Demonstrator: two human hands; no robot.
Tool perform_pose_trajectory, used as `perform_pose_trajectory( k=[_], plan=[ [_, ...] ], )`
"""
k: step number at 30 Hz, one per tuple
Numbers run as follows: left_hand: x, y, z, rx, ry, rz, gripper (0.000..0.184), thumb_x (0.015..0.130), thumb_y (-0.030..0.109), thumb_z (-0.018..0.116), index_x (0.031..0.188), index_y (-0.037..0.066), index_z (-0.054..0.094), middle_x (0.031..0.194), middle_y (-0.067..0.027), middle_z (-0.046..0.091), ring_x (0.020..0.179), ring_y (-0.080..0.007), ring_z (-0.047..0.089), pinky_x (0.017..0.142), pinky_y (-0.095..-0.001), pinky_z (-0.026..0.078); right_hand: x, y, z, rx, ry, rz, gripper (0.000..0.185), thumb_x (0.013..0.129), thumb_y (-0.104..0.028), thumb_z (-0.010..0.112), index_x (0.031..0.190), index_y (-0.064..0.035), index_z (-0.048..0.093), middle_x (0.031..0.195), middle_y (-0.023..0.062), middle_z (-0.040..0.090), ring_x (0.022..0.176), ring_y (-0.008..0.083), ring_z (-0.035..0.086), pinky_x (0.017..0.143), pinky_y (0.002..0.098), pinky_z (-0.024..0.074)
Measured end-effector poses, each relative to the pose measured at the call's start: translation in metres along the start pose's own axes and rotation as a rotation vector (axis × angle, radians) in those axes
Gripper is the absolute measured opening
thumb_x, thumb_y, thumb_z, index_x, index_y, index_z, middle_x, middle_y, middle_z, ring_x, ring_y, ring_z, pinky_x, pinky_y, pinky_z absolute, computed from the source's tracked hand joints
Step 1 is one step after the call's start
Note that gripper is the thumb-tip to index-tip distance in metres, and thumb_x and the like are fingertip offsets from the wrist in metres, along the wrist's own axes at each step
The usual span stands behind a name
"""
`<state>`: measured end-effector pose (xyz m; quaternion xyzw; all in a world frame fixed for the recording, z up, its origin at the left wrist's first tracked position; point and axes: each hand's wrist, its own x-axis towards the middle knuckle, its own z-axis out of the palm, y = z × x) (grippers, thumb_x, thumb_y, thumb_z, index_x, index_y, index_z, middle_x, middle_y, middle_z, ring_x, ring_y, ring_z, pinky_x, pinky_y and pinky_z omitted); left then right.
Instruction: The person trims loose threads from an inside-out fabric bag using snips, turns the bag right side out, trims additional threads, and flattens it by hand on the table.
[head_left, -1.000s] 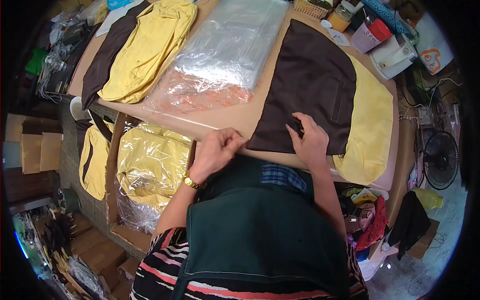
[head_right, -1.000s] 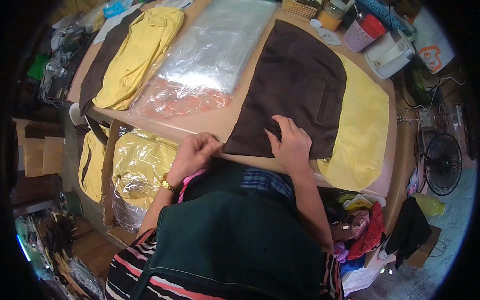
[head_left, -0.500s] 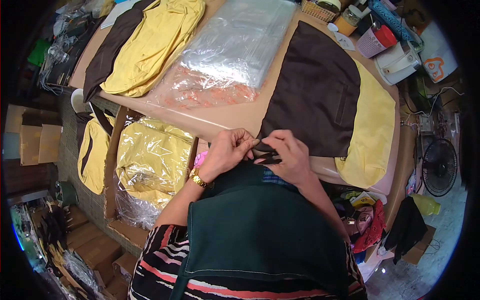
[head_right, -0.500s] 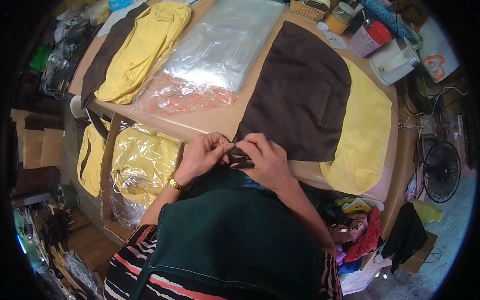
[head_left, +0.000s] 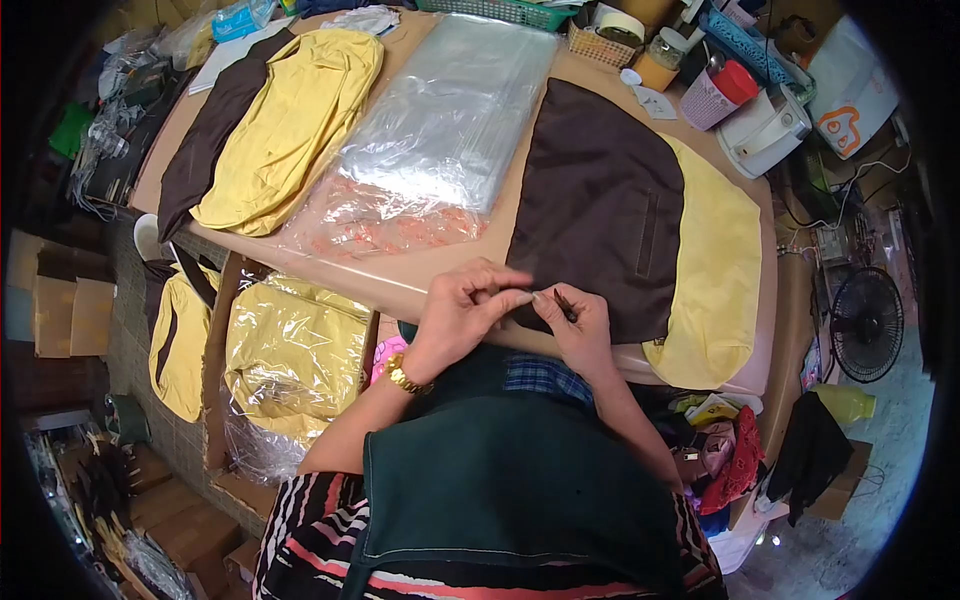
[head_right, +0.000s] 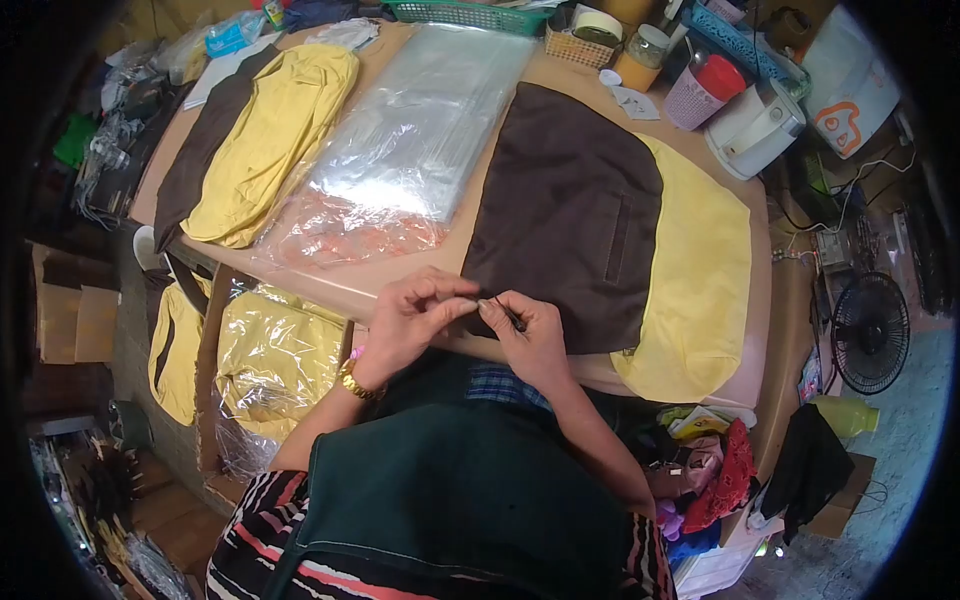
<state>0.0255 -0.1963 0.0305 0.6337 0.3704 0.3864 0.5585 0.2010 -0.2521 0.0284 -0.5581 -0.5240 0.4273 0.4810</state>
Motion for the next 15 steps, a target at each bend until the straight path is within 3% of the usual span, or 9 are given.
perform_pose_trajectory(
  k=[5, 11, 15],
  plan=[
    [0.0, -0.003, 0.008, -0.203, -0.023, -0.299, 0.016, 0.091, 0.011, 0.068, 0.104, 0.002, 0.071, 0.073, -0.0017, 0.066, 0.059, -0.0036, 0.059, 0.052, -0.0181, 0.047, 0.0, -0.003, -0.003, -0.022, 0.033, 0.011, 0.031, 0.095, -0.022, 0.065, 0.077, 0.0022, 0.061, 0.06, -0.0052, 0.044, 0.06, 0.0025, 0.036, 0.05, 0.0242, 0.0295],
    [-0.002, -0.016, 0.012, -0.482, 0.05, -0.3, 0.018, 0.094, 0.016, 0.067, 0.099, -0.001, 0.069, 0.071, -0.0034, 0.068, 0.058, -0.0039, 0.06, 0.052, -0.0178, 0.047, 0.001, -0.001, -0.002, 0.05, 0.046, 0.019, 0.032, 0.095, -0.022, 0.065, 0.073, 0.0012, 0.058, 0.059, -0.0058, 0.04, 0.058, 0.0024, 0.033, 0.05, 0.025, 0.027],
    [-0.004, -0.014, 0.006, -0.418, 0.03, -0.331, 0.015, 0.095, 0.016, 0.065, 0.092, 0.002, 0.066, 0.075, -0.0038, 0.068, 0.055, -0.0033, 0.056, 0.05, -0.0179, 0.044, 0.003, 0.007, -0.003, 0.162, 0.101, 0.027, 0.033, 0.094, -0.022, 0.067, 0.071, -0.0004, 0.056, 0.059, -0.0071, 0.039, 0.059, 0.002, 0.032, 0.05, 0.0249, 0.026]
  ],
)
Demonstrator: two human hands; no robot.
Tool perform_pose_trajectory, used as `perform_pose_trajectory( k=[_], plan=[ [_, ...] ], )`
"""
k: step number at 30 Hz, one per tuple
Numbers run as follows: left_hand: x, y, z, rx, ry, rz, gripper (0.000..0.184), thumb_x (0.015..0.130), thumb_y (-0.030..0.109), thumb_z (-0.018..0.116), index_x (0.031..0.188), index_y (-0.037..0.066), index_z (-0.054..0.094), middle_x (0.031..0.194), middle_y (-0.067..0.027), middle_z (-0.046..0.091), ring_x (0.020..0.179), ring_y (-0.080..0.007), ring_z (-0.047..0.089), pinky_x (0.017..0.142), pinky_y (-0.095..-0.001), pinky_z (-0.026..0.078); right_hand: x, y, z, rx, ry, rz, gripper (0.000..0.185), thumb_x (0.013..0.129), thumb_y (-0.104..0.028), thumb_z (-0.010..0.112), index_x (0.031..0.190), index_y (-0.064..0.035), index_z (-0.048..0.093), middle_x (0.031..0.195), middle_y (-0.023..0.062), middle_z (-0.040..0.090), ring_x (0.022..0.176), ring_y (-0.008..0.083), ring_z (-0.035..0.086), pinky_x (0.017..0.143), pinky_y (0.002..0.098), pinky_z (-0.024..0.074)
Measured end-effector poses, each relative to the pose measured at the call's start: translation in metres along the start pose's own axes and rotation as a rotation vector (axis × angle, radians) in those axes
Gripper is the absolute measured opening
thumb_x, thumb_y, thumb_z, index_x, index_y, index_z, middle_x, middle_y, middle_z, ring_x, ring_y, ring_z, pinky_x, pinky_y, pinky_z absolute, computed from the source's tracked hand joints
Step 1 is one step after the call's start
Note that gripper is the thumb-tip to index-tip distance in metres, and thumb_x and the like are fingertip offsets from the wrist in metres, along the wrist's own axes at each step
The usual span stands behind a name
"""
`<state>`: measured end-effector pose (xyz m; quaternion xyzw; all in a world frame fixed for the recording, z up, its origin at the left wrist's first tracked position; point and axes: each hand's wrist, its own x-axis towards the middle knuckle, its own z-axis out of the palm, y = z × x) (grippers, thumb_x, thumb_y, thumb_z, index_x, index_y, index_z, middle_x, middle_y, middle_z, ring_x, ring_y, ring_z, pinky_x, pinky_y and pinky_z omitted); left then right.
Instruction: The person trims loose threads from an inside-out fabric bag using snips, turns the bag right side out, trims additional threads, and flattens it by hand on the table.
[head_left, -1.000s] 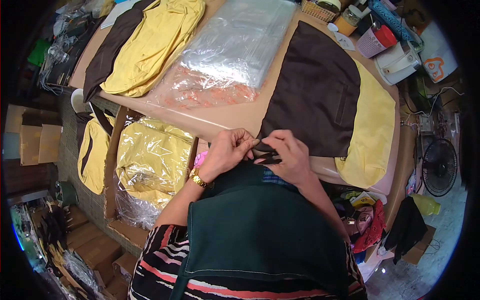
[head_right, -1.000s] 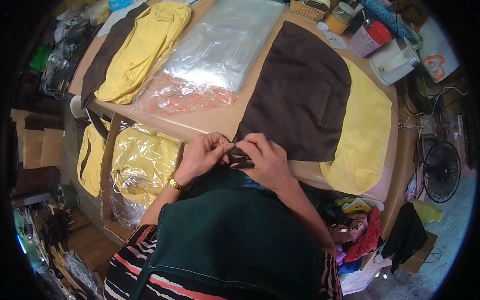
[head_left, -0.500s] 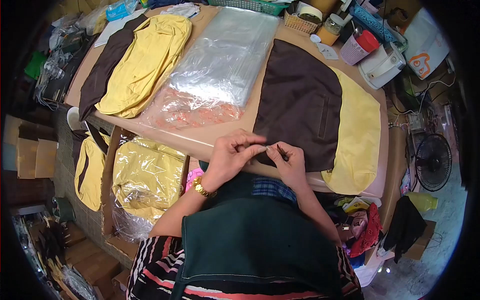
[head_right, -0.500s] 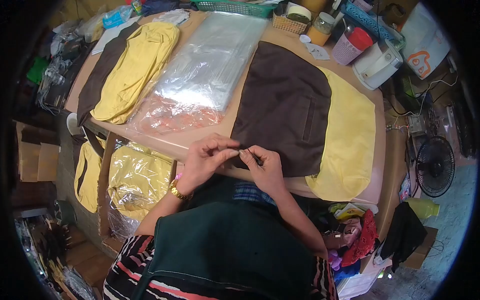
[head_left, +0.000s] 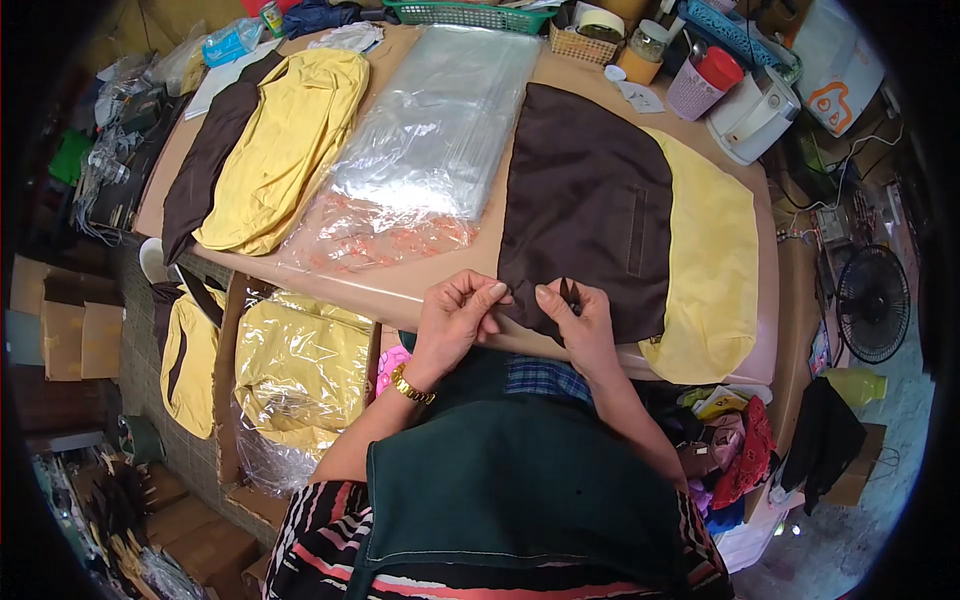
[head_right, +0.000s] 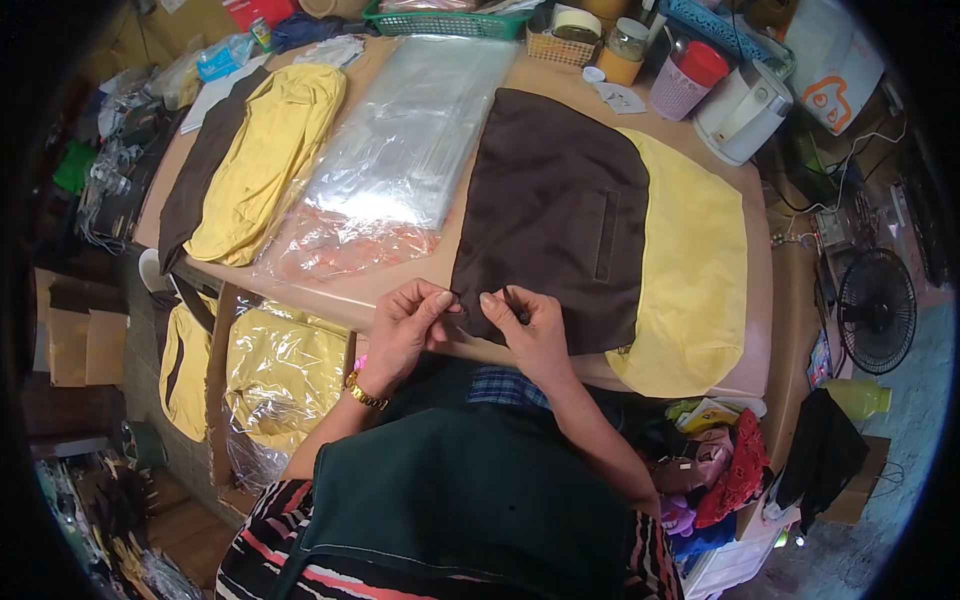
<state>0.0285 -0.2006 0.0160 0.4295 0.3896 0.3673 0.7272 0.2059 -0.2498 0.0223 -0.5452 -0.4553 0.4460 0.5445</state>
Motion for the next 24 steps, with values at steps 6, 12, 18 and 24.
perform_pose_trajectory(
  k=[6, 12, 18, 24],
  plan=[
    [0.008, 0.001, -0.03, -0.528, -0.086, 0.222, 0.028, 0.1, 0.026, 0.056, 0.08, 0.006, 0.059, 0.07, 0.0015, 0.058, 0.055, -0.0034, 0.048, 0.05, -0.0194, 0.036, -0.002, -0.013, -0.007, 0.063, 0.056, 0.106, 0.035, 0.093, -0.024, 0.067, 0.07, -0.001, 0.056, 0.06, -0.0071, 0.04, 0.06, 0.002, 0.033, 0.052, 0.0244, 0.0274],
    [-0.005, 0.032, 0.003, 0.201, 0.037, 0.184, 0.016, 0.094, 0.018, 0.067, 0.093, 0.002, 0.067, 0.065, 0.0051, 0.056, 0.056, -0.0018, 0.049, 0.052, -0.0182, 0.037, -0.002, -0.021, -0.003, -0.076, -0.004, -0.01, 0.034, 0.094, -0.023, 0.066, 0.071, -0.0002, 0.056, 0.061, -0.0068, 0.04, 0.06, 0.0023, 0.034, 0.051, 0.0247, 0.0273],
    [0.0, 0.019, 0.008, 0.101, -0.017, 0.07, 0.015, 0.093, 0.013, 0.068, 0.101, 0.001, 0.068, 0.069, 0.0014, 0.063, 0.056, -0.003, 0.056, 0.055, -0.0182, 0.045, -0.007, -0.034, 0.011, -0.132, 0.004, -0.08, 0.021, 0.095, -0.016, 0.064, 0.081, -0.0015, 0.059, 0.065, -0.0085, 0.048, 0.06, 0.0001, 0.039, 0.054, 0.0189, 0.0315],
    [0.0, 0.015, 0.004, 0.01, -0.09, 0.152, 0.017, 0.097, 0.017, 0.061, 0.096, 0.0, 0.065, 0.075, -0.0028, 0.066, 0.064, -0.0048, 0.061, 0.055, -0.0178, 0.047, -0.006, -0.03, 0.006, -0.18, -0.043, -0.052, 0.019, 0.095, -0.015, 0.064, 0.083, -0.0014, 0.059, 0.065, -0.0054, 0.051, 0.061, 0.0005, 0.044, 0.053, 0.0188, 0.0338]
  ],
)
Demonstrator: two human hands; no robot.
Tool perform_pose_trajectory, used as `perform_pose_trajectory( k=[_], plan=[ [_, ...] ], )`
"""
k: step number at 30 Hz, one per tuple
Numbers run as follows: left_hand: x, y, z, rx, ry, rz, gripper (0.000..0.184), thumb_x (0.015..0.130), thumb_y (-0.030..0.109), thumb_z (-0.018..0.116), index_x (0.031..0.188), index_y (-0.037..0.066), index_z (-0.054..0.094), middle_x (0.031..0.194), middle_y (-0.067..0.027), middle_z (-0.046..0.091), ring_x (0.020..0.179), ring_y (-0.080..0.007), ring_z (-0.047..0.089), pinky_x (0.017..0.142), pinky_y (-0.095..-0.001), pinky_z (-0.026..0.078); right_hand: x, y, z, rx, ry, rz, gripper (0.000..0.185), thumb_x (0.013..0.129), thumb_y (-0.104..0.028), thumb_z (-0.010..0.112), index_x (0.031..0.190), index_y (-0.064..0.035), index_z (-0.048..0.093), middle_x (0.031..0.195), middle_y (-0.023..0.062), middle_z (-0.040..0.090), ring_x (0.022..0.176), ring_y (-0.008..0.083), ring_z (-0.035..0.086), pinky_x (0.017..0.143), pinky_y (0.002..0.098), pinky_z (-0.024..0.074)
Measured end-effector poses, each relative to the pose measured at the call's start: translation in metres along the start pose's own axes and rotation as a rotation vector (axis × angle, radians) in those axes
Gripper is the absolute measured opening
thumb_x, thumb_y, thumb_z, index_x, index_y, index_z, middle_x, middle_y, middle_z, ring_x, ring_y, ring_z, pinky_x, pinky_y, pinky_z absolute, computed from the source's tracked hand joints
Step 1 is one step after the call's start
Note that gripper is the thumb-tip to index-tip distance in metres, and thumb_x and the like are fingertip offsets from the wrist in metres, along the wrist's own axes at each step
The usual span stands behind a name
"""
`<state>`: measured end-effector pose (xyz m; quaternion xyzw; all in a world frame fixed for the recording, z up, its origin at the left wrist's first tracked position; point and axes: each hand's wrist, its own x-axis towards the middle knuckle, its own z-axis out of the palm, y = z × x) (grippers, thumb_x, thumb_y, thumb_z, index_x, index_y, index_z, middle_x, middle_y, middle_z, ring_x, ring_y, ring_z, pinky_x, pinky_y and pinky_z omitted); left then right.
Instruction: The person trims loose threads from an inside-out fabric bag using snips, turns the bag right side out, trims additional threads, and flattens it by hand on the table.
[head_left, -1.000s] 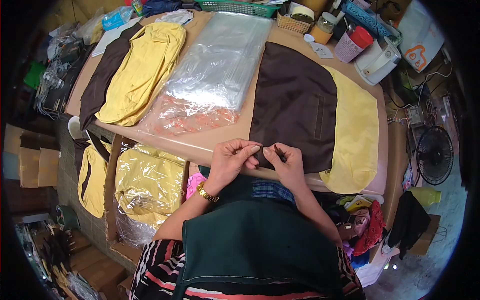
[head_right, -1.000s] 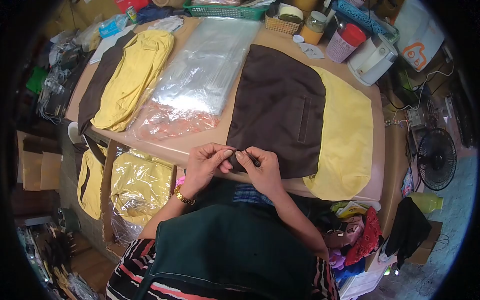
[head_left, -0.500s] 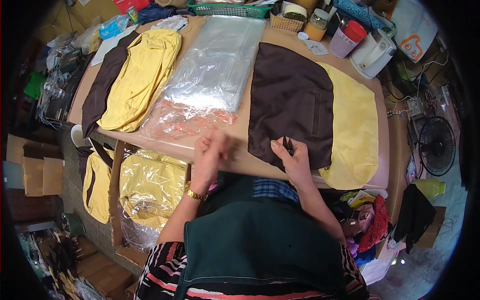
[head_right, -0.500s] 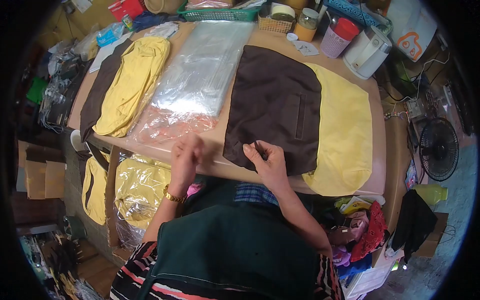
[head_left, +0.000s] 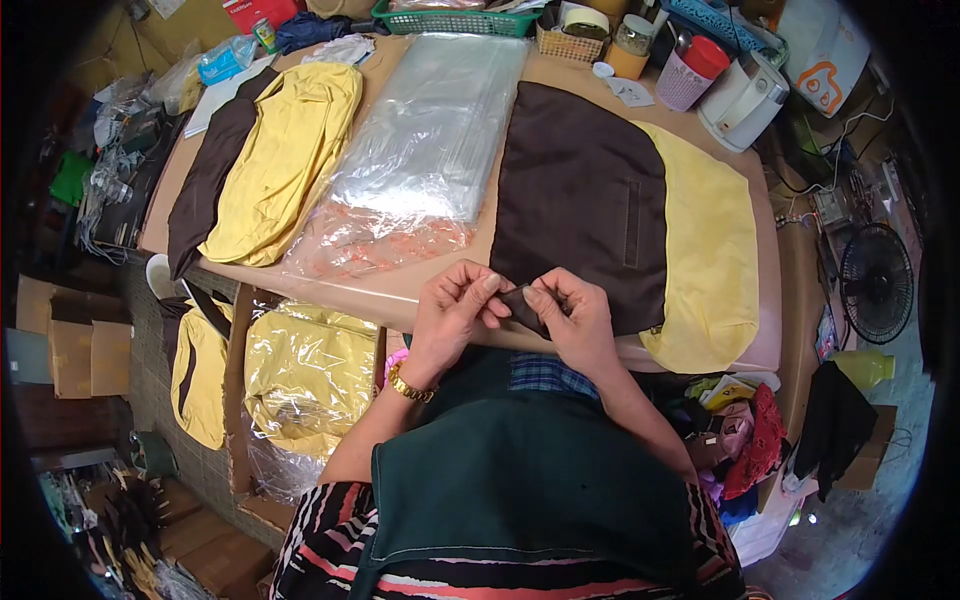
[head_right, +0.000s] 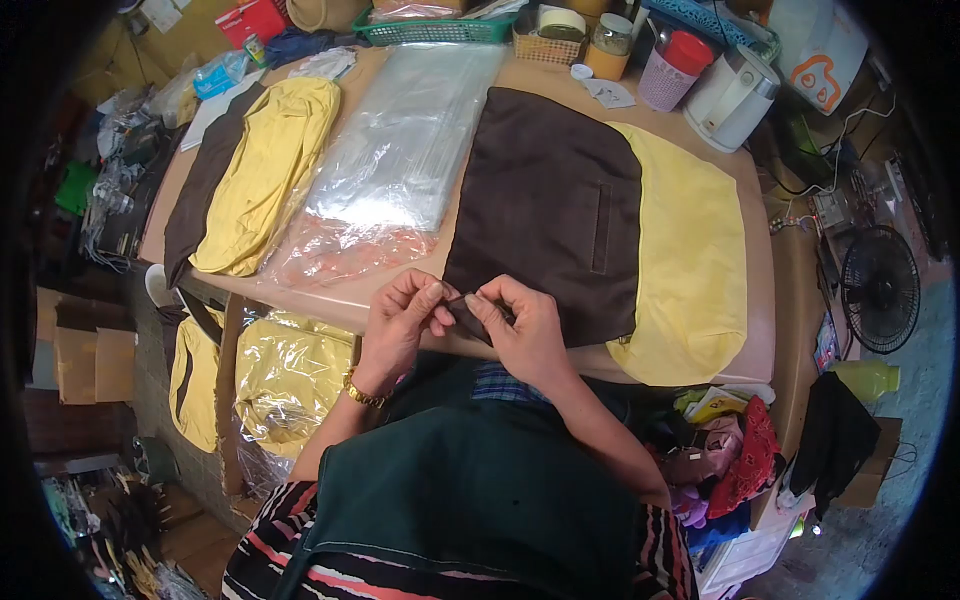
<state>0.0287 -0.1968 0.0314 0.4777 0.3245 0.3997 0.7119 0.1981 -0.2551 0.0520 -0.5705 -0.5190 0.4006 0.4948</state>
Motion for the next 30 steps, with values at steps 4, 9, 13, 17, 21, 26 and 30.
perform_pose_trajectory(
  k=[4, 9, 13, 17, 21, 26, 30],
  plan=[
    [-0.001, 0.004, -0.006, -0.225, 0.109, -0.038, 0.019, 0.099, 0.019, 0.058, 0.091, 0.002, 0.061, 0.075, -0.0048, 0.065, 0.063, -0.0066, 0.06, 0.053, -0.0179, 0.046, 0.005, 0.004, -0.007, 0.06, 0.001, 0.018, 0.023, 0.096, -0.018, 0.064, 0.081, -0.0005, 0.06, 0.061, -0.004, 0.051, 0.059, 0.0018, 0.041, 0.051, 0.0225, 0.0335],
    [0.002, -0.004, -0.043, -0.682, -0.072, 0.081, 0.027, 0.1, 0.025, 0.056, 0.08, 0.007, 0.056, 0.064, -0.0012, 0.055, 0.051, -0.0052, 0.047, 0.046, -0.0176, 0.034, 0.007, 0.01, -0.012, 0.13, 0.049, -0.02, 0.028, 0.097, -0.023, 0.062, 0.08, -0.0014, 0.059, 0.06, -0.0049, 0.048, 0.056, 0.0018, 0.038, 0.05, 0.0224, 0.0302],
    [-0.009, 0.029, -0.002, 0.135, 0.182, 0.031, 0.014, 0.095, 0.018, 0.065, 0.092, 0.004, 0.069, 0.067, 0.0007, 0.056, 0.056, -0.0025, 0.048, 0.05, -0.0165, 0.035, 0.007, 0.007, -0.009, 0.141, 0.026, -0.015, 0.027, 0.097, -0.022, 0.062, 0.08, -0.0013, 0.059, 0.06, -0.0048, 0.048, 0.056, 0.0016, 0.039, 0.049, 0.0224, 0.0304],
    [-0.003, 0.016, 0.008, 0.301, 0.053, 0.242, 0.014, 0.089, 0.005, 0.069, 0.102, 0.001, 0.071, 0.086, -0.0049, 0.062, 0.063, -0.0039, 0.054, 0.055, -0.0184, 0.044, 0.004, 0.0, -0.002, 0.1, -0.021, 0.011, 0.024, 0.096, -0.02, 0.063, 0.081, -0.0011, 0.059, 0.06, -0.0042, 0.05, 0.055, 0.0016, 0.041, 0.049, 0.0222, 0.0329],
    [-0.002, 0.009, 0.007, 0.337, 0.053, 0.259, 0.008, 0.09, 0.002, 0.067, 0.097, -0.002, 0.069, 0.092, -0.0064, 0.062, 0.067, -0.0067, 0.059, 0.058, -0.0202, 0.049, 0.001, -0.008, 0.0, 0.012, -0.034, -0.021, 0.022, 0.096, -0.017, 0.062, 0.083, -0.0001, 0.06, 0.06, -0.0032, 0.052, 0.055, 0.0019, 0.043, 0.049, 0.0221, 0.0349],
    [-0.006, 0.012, -0.002, 0.182, 0.109, 0.182, 0.011, 0.096, 0.009, 0.06, 0.09, 0.0, 0.062, 0.087, -0.0031, 0.06, 0.064, -0.0049, 0.057, 0.055, -0.0183, 0.045, 0.001, -0.005, -0.003, 0.044, -0.034, -0.001, 0.021, 0.096, -0.018, 0.062, 0.085, -0.0003, 0.06, 0.061, -0.0019, 0.053, 0.055, 0.0023, 0.044, 0.05, 0.0221, 0.0355],
    [-0.008, 0.013, -0.019, 0.022, 0.124, 0.143, 0.013, 0.099, 0.012, 0.057, 0.091, 0.003, 0.061, 0.085, -0.0011, 0.06, 0.061, -0.003, 0.055, 0.054, -0.017, 0.042, 0.002, -0.002, -0.004, 0.061, -0.032, -0.013, 0.021, 0.097, -0.019, 0.061, 0.086, -0.0009, 0.059, 0.061, -0.0016, 0.053, 0.056, 0.0025, 0.045, 0.051, 0.0219, 0.0359]
  ],
)
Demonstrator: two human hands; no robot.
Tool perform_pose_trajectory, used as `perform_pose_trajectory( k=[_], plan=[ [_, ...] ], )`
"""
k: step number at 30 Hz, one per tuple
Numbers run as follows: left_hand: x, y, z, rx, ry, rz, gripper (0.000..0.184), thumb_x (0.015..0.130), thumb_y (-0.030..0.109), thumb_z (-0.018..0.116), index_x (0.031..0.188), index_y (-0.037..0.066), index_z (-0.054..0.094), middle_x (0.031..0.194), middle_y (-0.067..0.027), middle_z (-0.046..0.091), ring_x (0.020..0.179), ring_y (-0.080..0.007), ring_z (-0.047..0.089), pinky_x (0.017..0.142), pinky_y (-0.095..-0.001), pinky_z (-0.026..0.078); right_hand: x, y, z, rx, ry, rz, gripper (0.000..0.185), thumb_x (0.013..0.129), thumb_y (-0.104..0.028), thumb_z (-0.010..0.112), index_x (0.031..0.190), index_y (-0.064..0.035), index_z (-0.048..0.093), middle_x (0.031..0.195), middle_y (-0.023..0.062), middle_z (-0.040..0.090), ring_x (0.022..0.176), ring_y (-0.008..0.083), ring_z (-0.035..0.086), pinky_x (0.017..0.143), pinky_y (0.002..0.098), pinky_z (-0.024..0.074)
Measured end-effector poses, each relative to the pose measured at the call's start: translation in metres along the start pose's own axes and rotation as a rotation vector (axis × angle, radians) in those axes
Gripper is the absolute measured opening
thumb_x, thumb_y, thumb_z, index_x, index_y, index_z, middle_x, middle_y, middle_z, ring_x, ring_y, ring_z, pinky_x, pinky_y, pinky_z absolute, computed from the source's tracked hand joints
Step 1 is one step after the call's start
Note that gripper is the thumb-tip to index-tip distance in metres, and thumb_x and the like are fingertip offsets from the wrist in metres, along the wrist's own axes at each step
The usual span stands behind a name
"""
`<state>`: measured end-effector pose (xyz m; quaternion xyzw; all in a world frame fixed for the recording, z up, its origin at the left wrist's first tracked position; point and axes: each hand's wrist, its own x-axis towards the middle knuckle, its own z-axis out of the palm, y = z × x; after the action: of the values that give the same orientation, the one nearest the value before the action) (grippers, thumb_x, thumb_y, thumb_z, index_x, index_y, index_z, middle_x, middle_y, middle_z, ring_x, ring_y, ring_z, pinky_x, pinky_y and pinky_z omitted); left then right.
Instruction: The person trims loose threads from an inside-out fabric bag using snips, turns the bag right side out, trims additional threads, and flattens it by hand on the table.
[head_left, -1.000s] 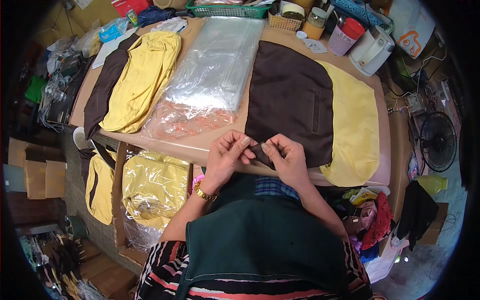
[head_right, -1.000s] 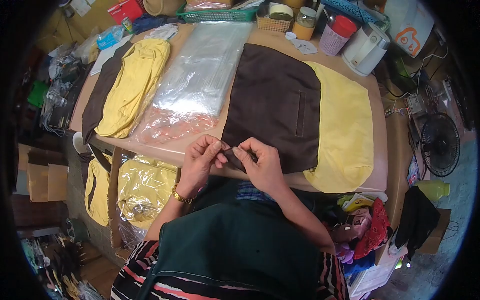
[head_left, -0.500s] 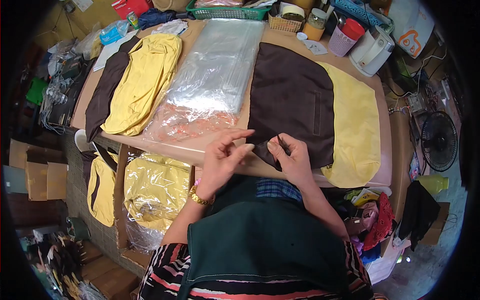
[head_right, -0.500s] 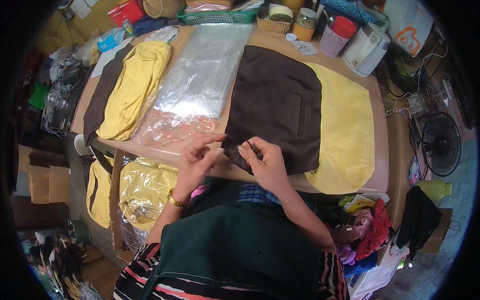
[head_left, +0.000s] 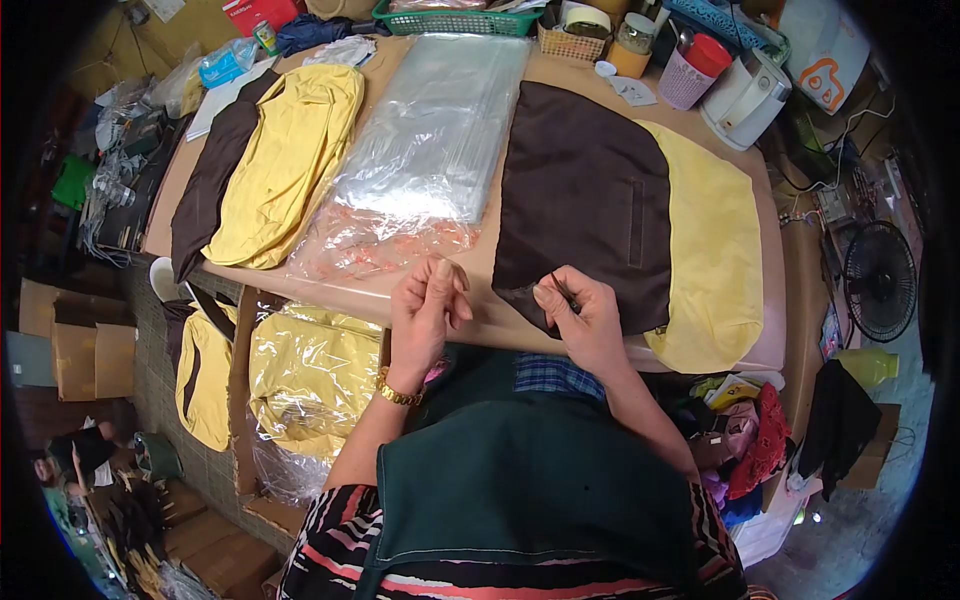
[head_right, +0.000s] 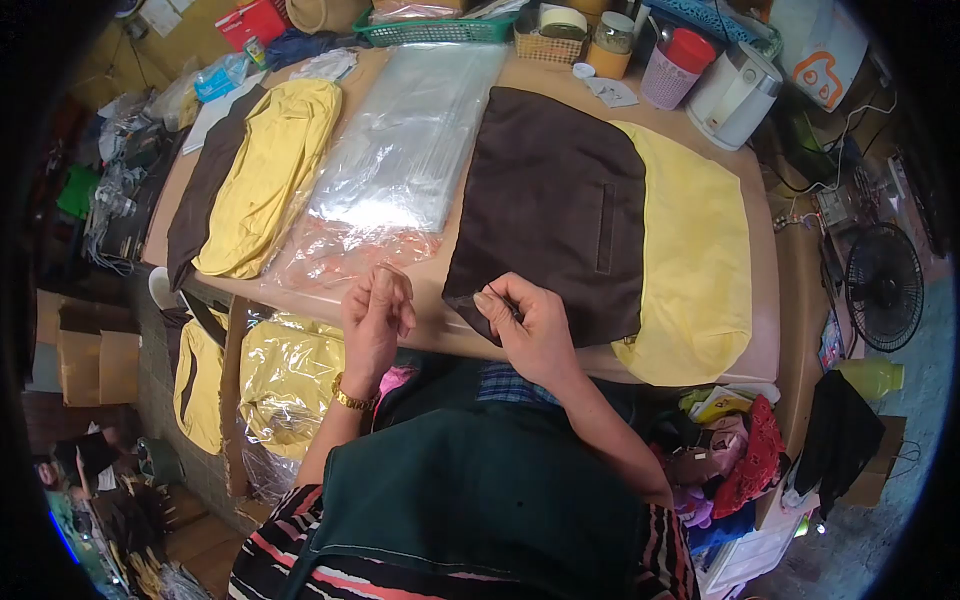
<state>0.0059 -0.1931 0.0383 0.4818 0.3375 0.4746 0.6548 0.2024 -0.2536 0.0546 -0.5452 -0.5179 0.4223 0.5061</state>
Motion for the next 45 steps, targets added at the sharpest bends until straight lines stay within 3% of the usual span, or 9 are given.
perform_pose_trajectory(
  k=[5, 14, 21, 23, 28, 33, 37, 40, 45],
  plan=[
    [-0.002, 0.003, 0.017, 0.39, -0.123, 0.192, 0.01, 0.094, 0.009, 0.064, 0.099, 0.0, 0.065, 0.089, -0.0026, 0.063, 0.063, -0.0038, 0.057, 0.056, -0.018, 0.045, -0.002, 0.002, 0.007, -0.012, -0.046, -0.01, 0.021, 0.097, -0.018, 0.061, 0.086, -0.0008, 0.059, 0.061, -0.0009, 0.053, 0.056, 0.0029, 0.046, 0.051, 0.0224, 0.0367],
    [-0.003, -0.017, 0.013, -0.363, -0.089, -0.469, 0.015, 0.094, 0.013, 0.065, 0.1, 0.0, 0.066, 0.079, -0.0019, 0.065, 0.069, -0.0071, 0.063, 0.063, -0.0194, 0.052, -0.002, 0.003, 0.011, -0.043, -0.034, -0.05, 0.016, 0.094, -0.012, 0.063, 0.085, -0.0003, 0.057, 0.062, 0.0021, 0.055, 0.056, 0.005, 0.049, 0.052, 0.0243, 0.0402],
    [0.006, -0.01, -0.015, -0.886, 0.095, -0.489, 0.026, 0.099, 0.024, 0.057, 0.085, 0.003, 0.061, 0.068, 0.0009, 0.055, 0.055, -0.005, 0.051, 0.051, -0.0176, 0.042, -0.006, 0.003, 0.007, -0.12, 0.034, -0.141, 0.01, 0.088, -0.002, 0.067, 0.086, 0.0001, 0.058, 0.067, 0.0044, 0.058, 0.057, 0.0078, 0.052, 0.054, 0.025, 0.042],
    [0.004, -0.014, -0.027, -0.414, -0.19, -0.199, 0.037, 0.102, 0.036, 0.05, 0.082, 0.004, 0.056, 0.065, 0.0007, 0.051, 0.052, -0.0068, 0.048, 0.048, -0.0199, 0.04, -0.007, 0.001, 0.009, -0.16, 0.031, -0.166, 0.01, 0.086, -0.002, 0.069, 0.087, 0.0, 0.059, 0.069, 0.006, 0.06, 0.058, 0.0107, 0.055, 0.055, 0.0258, 0.0434],
    [-0.01, -0.005, -0.006, 0.279, -0.299, -0.45, 0.032, 0.101, 0.029, 0.054, 0.079, 0.006, 0.049, 0.067, 0.0008, 0.053, 0.059, -0.0075, 0.062, 0.048, -0.0192, 0.047, -0.001, -0.006, 0.011, -0.292, -0.248, -0.366, 0.016, 0.077, -0.004, 0.075, 0.09, -0.0021, 0.065, 0.083, 0.0108, 0.067, 0.072, 0.0285, 0.066, 0.064, 0.0333, 0.0506],
    [-0.02, -0.016, -0.031, 0.296, -0.275, -0.503, 0.028, 0.098, 0.022, 0.061, 0.078, 0.005, 0.051, 0.065, 0.0008, 0.057, 0.055, -0.0063, 0.06, 0.047, -0.0189, 0.044, 0.04, 0.031, -0.032, -1.006, 0.205, -0.283, 0.034, 0.087, -0.018, 0.069, 0.117, -0.0062, 0.06, 0.103, 0.0144, 0.068, 0.089, 0.0315, 0.068, 0.074, 0.04, 0.0535],
    [-0.027, -0.011, -0.092, 0.744, 0.145, -0.115, 0.042, 0.1, 0.029, 0.056, 0.067, 0.003, 0.057, 0.058, 0.0002, 0.056, 0.047, -0.0073, 0.05, 0.044, -0.0215, 0.039, 0.046, 0.068, -0.07, -1.112, 0.239, -0.184, 0.042, 0.09, -0.023, 0.066, 0.127, -0.0067, 0.056, 0.112, 0.0164, 0.066, 0.093, 0.0331, 0.066, 0.078, 0.0406, 0.0528],
    [-0.036, -0.001, -0.167, 0.623, 0.277, -0.328, 0.046, 0.101, 0.035, 0.052, 0.074, 0.0, 0.066, 0.061, -0.002, 0.06, 0.049, -0.0086, 0.05, 0.046, -0.0236, 0.04, 0.045, 0.065, -0.069, -1.11, 0.219, -0.143, 0.044, 0.089, -0.024, 0.066, 0.128, -0.0079, 0.054, 0.11, 0.0148, 0.066, 0.089, 0.033, 0.066, 0.076, 0.0408, 0.0528],
    [-0.037, 0.008, -0.107, 0.462, -0.183, -0.484, 0.049, 0.103, 0.041, 0.046, 0.095, -0.002, 0.068, 0.068, -0.0073, 0.067, 0.064, -0.0129, 0.065, 0.061, -0.0262, 0.049, 0.045, 0.068, -0.067, -1.113, 0.225, -0.102, 0.046, 0.088, -0.024, 0.065, 0.13, -0.0091, 0.053, 0.109, 0.0134, 0.066, 0.091, 0.0336, 0.066, 0.076, 0.0427, 0.0525]
  ],
)
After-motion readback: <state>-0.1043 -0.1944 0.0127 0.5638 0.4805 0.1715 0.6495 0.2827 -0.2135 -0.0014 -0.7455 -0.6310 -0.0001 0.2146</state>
